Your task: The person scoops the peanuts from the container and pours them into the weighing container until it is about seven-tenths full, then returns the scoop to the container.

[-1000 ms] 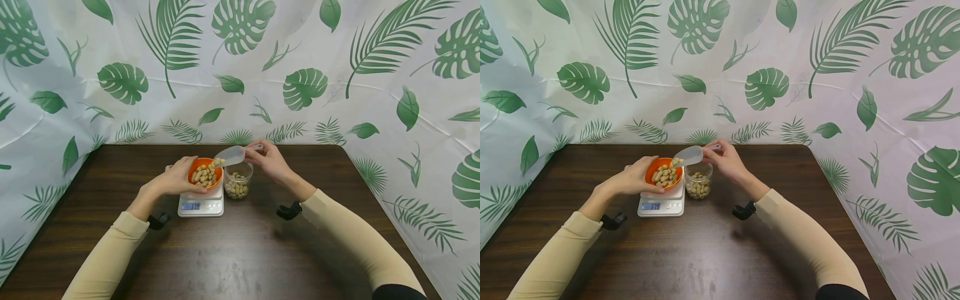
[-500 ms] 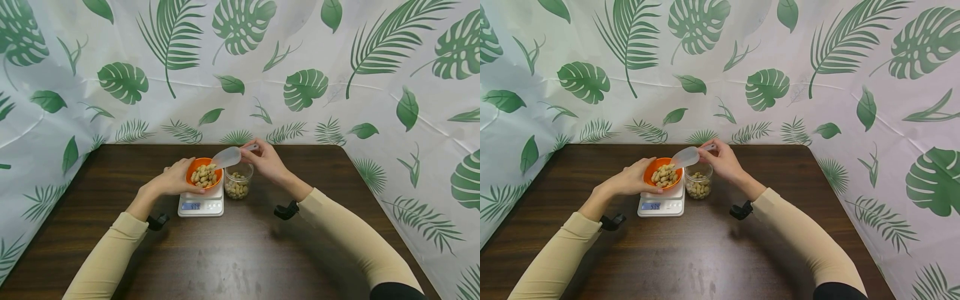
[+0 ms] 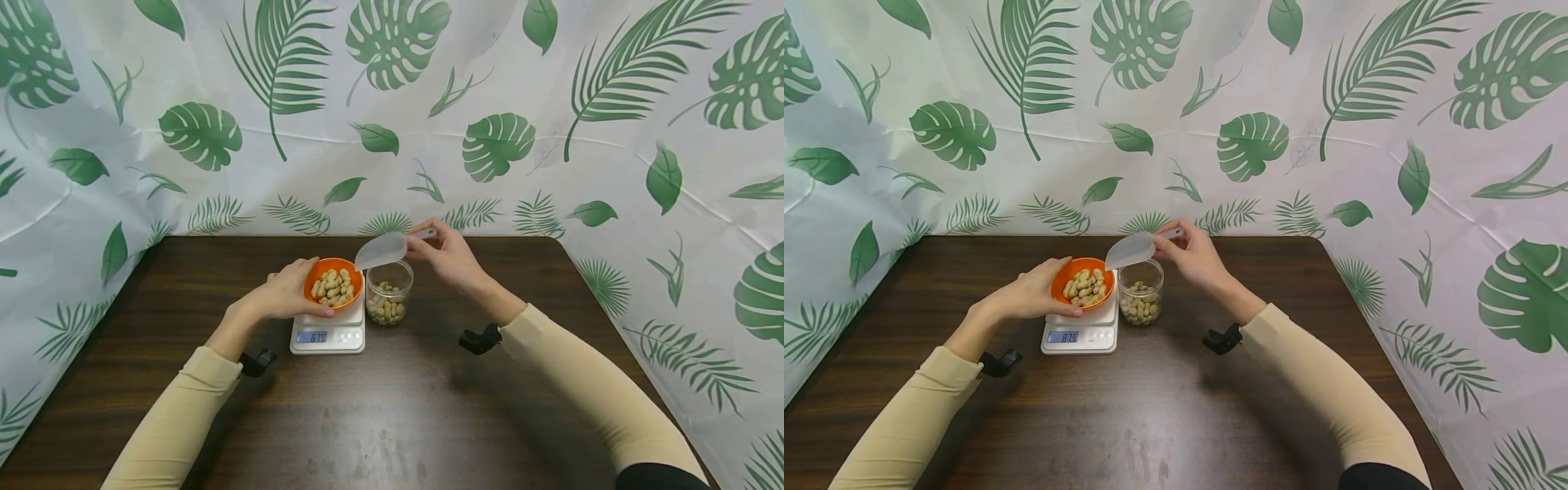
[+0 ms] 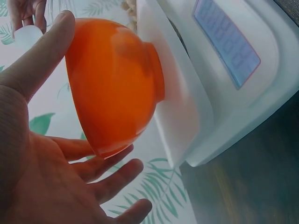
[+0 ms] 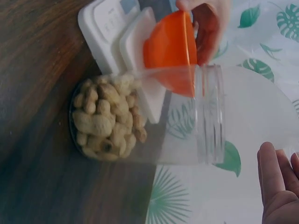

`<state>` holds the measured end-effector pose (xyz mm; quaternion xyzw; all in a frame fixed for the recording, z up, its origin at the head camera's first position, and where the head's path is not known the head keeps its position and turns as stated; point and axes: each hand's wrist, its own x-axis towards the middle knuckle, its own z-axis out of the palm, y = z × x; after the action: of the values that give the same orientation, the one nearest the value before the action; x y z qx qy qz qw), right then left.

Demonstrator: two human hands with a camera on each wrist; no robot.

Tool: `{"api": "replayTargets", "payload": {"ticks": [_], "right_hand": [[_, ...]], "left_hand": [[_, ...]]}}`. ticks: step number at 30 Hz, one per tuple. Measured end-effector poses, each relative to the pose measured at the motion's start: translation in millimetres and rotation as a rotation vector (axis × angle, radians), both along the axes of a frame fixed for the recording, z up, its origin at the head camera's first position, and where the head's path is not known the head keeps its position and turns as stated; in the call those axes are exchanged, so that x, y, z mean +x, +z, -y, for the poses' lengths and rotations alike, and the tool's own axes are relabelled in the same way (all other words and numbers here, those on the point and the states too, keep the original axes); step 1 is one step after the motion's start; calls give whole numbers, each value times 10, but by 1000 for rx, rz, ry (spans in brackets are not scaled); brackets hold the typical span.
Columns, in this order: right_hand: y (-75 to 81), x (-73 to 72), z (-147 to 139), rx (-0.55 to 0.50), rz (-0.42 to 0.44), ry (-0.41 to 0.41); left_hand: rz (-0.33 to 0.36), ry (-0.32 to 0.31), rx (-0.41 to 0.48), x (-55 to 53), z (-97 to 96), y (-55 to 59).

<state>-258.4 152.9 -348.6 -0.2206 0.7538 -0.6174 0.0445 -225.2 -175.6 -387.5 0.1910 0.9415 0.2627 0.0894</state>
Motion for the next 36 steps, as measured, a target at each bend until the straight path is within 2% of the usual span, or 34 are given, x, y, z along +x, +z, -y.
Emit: {"api": "replayTargets", "payload": {"ticks": [7,16,25,32,36], "right_hand": [[37,-2,-141,-14,3,-11],[48,-5,-236,62,-35,-14],[101,-7,-260,144,-75,-27],[107,-21,-256,279,-139,-36],[114,-23,-223,335,-153,-16]], "left_hand": [[33,-5,-35,-25,-9,7],[39,20,-21,-51,-107,25],[-12,-61,15,-57,-311,124],[-99,-113,36,-109,-480,96],[-122,-133,55,-118,-580,89]]}}
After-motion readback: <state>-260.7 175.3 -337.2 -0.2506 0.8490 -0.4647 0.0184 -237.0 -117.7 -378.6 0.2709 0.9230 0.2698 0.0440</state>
